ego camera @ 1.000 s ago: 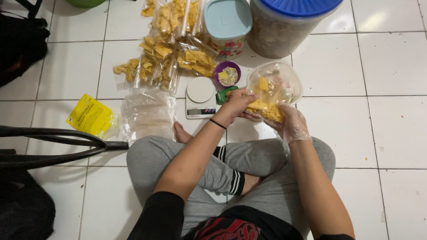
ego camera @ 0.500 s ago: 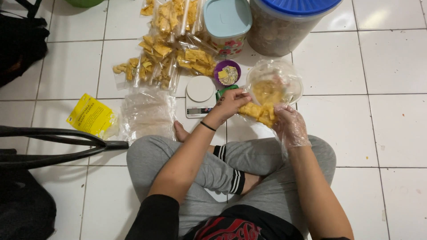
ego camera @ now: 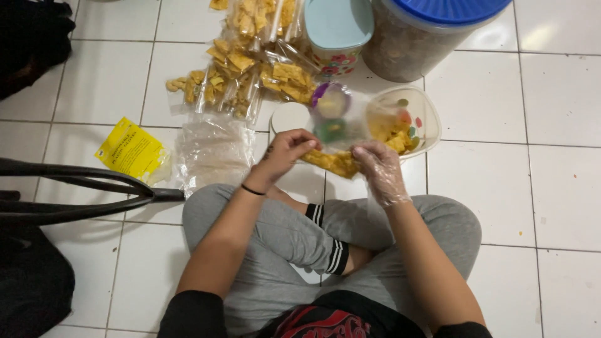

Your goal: Packing chips into small plastic bags and weighing them on a digital scale.

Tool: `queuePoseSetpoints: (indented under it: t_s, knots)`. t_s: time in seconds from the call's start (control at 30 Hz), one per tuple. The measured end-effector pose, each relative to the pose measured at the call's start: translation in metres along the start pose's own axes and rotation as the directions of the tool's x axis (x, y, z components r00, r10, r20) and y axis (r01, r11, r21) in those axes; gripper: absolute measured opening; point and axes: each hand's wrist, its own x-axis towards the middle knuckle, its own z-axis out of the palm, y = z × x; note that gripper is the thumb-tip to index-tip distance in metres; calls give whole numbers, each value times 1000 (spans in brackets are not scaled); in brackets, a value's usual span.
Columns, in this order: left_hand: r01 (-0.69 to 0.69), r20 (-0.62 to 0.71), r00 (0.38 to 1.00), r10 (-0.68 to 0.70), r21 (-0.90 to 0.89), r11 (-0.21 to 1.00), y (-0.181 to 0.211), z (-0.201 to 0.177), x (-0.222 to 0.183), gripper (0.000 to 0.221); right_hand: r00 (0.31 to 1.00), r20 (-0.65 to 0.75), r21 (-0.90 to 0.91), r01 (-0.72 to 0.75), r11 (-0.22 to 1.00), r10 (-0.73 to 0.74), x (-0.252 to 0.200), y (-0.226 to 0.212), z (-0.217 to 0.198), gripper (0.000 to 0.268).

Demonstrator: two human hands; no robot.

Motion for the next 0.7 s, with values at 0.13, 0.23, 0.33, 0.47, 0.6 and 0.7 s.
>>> queuePoseSetpoints:
  t_s: [0.13, 0.23, 0.33, 0.47, 0.6, 0.7]
  knots:
    - [154, -97, 984, -148, 68, 986, -24, -71, 6, 20, 994, 90, -139, 70, 988, -57, 26, 16, 27, 22]
    - [237, -270, 939, -214, 56, 970, -47, -115, 13, 20, 985, 160, -275, 107, 955, -64, 51, 23, 49, 29]
    - [332, -487, 823, -292, -6, 943, -64, -134, 21, 15, 986, 150, -507, 135, 852, -67, 87, 43, 73, 33]
    - [269, -526, 828, -196, 67, 961, -77, -131, 30, 14, 992, 111, -523, 107, 846, -56, 136, 70, 91, 27]
    - [281, -524, 831, -184, 111, 953, -108, -136, 50, 13, 990, 102, -723, 144, 676, -102, 155, 66, 90, 44]
    - [295, -524, 836, -162, 181, 938, -89, -127, 44, 15, 993, 116, -772, 112, 625, -34, 147, 51, 73, 57]
